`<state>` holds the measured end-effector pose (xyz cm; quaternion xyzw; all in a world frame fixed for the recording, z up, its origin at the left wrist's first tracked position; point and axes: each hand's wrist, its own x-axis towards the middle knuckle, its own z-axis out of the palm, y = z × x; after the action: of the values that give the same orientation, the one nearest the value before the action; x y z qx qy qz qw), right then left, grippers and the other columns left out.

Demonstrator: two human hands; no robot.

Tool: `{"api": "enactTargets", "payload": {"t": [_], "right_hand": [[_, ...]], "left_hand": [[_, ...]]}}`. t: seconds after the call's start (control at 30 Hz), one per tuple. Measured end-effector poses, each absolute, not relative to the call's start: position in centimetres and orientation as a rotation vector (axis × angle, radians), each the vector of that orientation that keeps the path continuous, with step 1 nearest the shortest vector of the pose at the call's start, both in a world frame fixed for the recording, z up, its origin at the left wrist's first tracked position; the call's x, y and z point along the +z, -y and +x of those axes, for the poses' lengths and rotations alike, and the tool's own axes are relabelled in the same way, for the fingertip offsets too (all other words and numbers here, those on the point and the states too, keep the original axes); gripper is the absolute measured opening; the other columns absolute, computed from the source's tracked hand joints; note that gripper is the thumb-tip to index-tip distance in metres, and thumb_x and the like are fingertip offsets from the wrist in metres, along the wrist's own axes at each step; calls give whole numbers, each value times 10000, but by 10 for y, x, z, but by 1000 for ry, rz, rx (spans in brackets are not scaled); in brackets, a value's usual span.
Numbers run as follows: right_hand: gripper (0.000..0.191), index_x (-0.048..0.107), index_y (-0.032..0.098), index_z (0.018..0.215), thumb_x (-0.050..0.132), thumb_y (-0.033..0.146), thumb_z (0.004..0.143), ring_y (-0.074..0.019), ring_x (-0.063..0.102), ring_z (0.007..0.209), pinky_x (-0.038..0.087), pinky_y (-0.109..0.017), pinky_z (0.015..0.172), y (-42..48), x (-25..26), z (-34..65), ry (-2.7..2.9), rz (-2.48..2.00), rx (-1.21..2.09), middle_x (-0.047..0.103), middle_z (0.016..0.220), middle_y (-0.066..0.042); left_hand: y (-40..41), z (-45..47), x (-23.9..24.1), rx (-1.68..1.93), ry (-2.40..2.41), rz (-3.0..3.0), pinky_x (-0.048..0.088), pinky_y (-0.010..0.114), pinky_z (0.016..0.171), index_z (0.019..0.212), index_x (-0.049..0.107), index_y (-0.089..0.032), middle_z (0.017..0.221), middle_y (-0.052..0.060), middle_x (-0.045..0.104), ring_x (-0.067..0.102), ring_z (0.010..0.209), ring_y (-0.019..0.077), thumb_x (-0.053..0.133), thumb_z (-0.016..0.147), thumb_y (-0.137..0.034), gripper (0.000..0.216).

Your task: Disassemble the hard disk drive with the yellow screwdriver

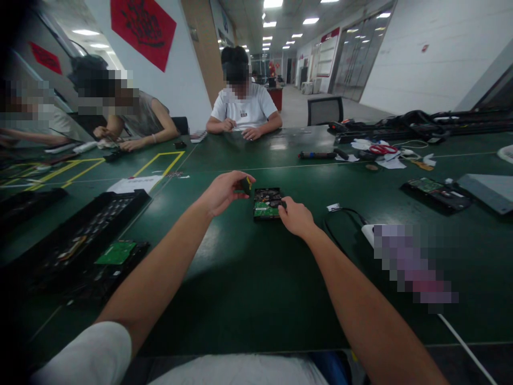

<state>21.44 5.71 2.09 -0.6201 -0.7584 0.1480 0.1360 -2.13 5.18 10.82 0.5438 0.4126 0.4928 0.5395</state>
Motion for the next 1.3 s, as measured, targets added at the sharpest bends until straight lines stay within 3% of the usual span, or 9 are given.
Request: {"api": "enactTargets", "payload": {"t": [0.2,0.33,0.53,0.87,1.3], "right_hand": [[468,502,202,1460,416,444,1069,-248,692,872,453,-316,707,-58,21,215,2194,-1813,440,750,1049,-118],[452,520,200,1438,425,437,1065,-242,689,855,442,-310,687,-58,21,214,2192,-1810,416,751,1041,-114],[452,519,199,1442,426,430,1065,-245,694,864,451,-314,693,-57,21,214,2187,-1794,429,752,1055,-112],[471,510,192,1459,429,433,1063,-261,701,905,466,-327,739,-57,22,213,2197,-1810,420,756,1055,-123],[449,521,196,1437,430,429,1064,-258,701,889,465,-326,734,-58,20,215,2202,-1774,426,755,1055,-123]], "left_hand": [[-50,-21,109,1151,-902,1262,592,319,676,965,688,-141,916,108,691,659,868,208,630,852,-369,260],[-51,-19,108,1153,-841,1168,614,354,703,922,670,-136,941,127,709,682,890,225,589,853,-336,227],[-51,-18,108,1163,-848,1199,621,355,713,809,682,-130,909,105,656,633,867,203,597,839,-325,215],[-48,-14,107,1167,-853,1270,610,329,719,856,705,-130,871,78,604,593,836,169,672,885,-420,293],[-51,-16,103,1156,-863,1198,622,342,737,920,605,-158,887,58,655,713,862,196,756,843,-400,296]]}}
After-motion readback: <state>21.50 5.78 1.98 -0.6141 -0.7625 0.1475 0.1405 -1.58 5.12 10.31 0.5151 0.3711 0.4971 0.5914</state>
